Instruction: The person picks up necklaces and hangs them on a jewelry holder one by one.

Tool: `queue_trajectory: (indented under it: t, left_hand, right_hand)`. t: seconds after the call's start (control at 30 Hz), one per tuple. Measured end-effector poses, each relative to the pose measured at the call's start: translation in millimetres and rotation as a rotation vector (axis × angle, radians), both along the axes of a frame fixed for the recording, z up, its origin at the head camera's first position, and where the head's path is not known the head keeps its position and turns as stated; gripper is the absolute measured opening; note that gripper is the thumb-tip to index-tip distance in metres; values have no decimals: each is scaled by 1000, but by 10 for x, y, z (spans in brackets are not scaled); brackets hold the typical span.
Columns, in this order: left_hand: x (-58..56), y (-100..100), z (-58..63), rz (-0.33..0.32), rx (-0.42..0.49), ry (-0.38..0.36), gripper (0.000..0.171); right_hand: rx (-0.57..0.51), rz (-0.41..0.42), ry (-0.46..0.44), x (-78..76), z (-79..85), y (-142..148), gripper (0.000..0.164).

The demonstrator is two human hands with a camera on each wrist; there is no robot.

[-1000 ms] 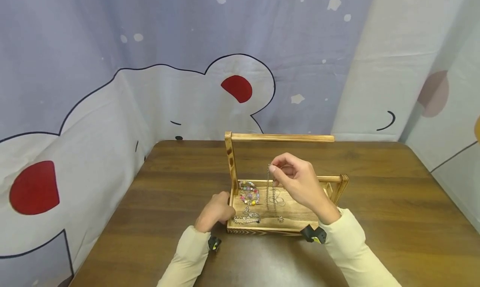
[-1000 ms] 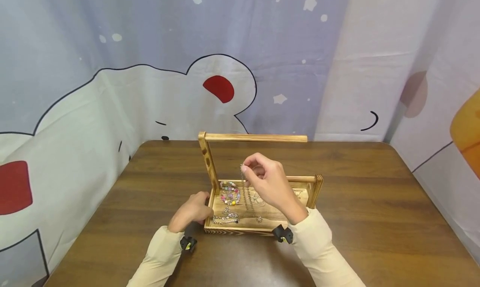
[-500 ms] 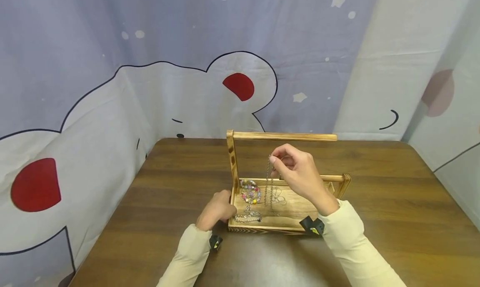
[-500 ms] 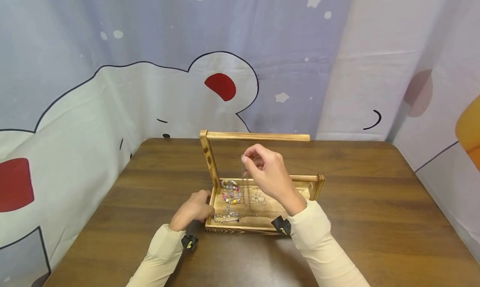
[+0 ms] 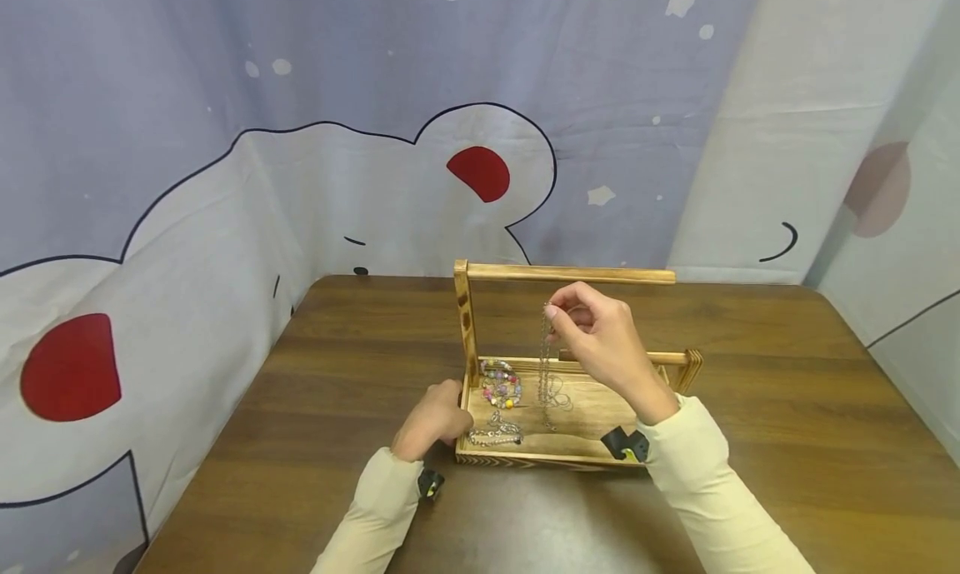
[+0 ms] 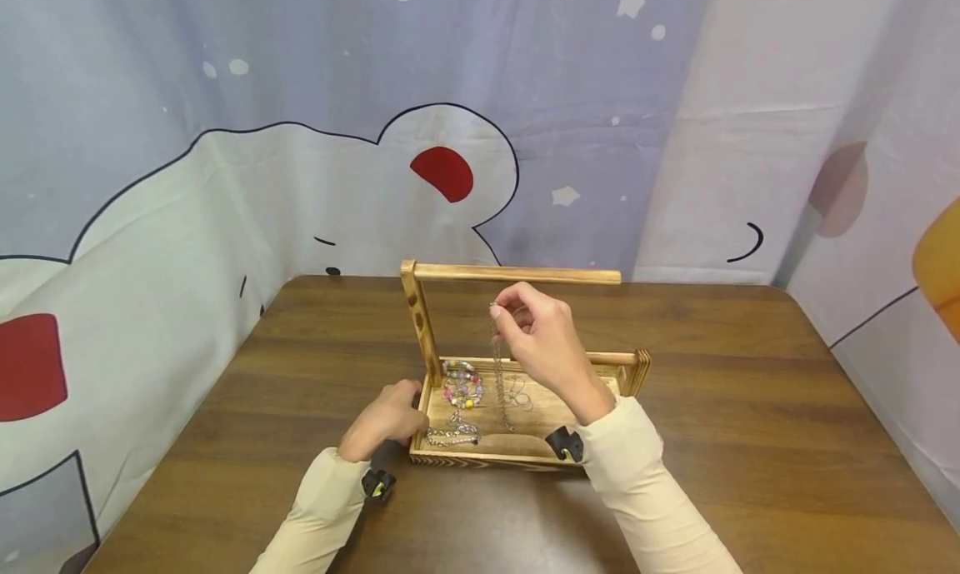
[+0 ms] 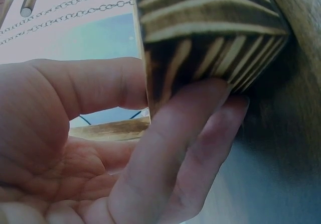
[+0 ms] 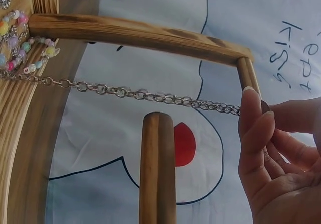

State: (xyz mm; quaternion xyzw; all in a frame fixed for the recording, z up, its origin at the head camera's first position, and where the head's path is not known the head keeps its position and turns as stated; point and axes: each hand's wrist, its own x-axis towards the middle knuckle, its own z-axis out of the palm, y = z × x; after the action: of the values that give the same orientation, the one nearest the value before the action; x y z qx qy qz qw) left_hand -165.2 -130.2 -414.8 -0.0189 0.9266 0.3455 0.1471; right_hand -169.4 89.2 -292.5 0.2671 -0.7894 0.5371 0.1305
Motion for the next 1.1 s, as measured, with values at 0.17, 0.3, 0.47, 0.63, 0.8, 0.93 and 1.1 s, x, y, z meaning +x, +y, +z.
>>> queue_trajectory:
  t: [0.17, 0.3, 0.47, 0.63, 0.8, 0.93, 1.1]
  left_hand:
    - [5, -2, -14, 5, 13, -2, 24]
    - [7, -6, -19, 18, 22, -5, 26]
    - [7, -6, -6, 20, 4, 0, 25]
    - [2, -1, 1, 13, -26, 12, 22]
    - [4, 0, -8, 8, -37, 21, 21]
    - [6, 8, -9, 2, -42, 26, 23]
    - [6, 13, -5, 10, -38, 18, 24]
  right_hand:
    - [-10, -8, -38, 6, 8, 22, 9]
    - [-16, -11, -55, 1, 1, 41, 9]
    - [-23, -20, -40, -5, -8, 61, 9]
    - [-18, -41, -18, -14, -19, 96, 8]
    - [-15, -61, -9, -12, -42, 159, 8]
    - [-14, -75, -4, -9, -62, 226, 8]
    - [3, -103, 6, -23, -67, 311, 8]
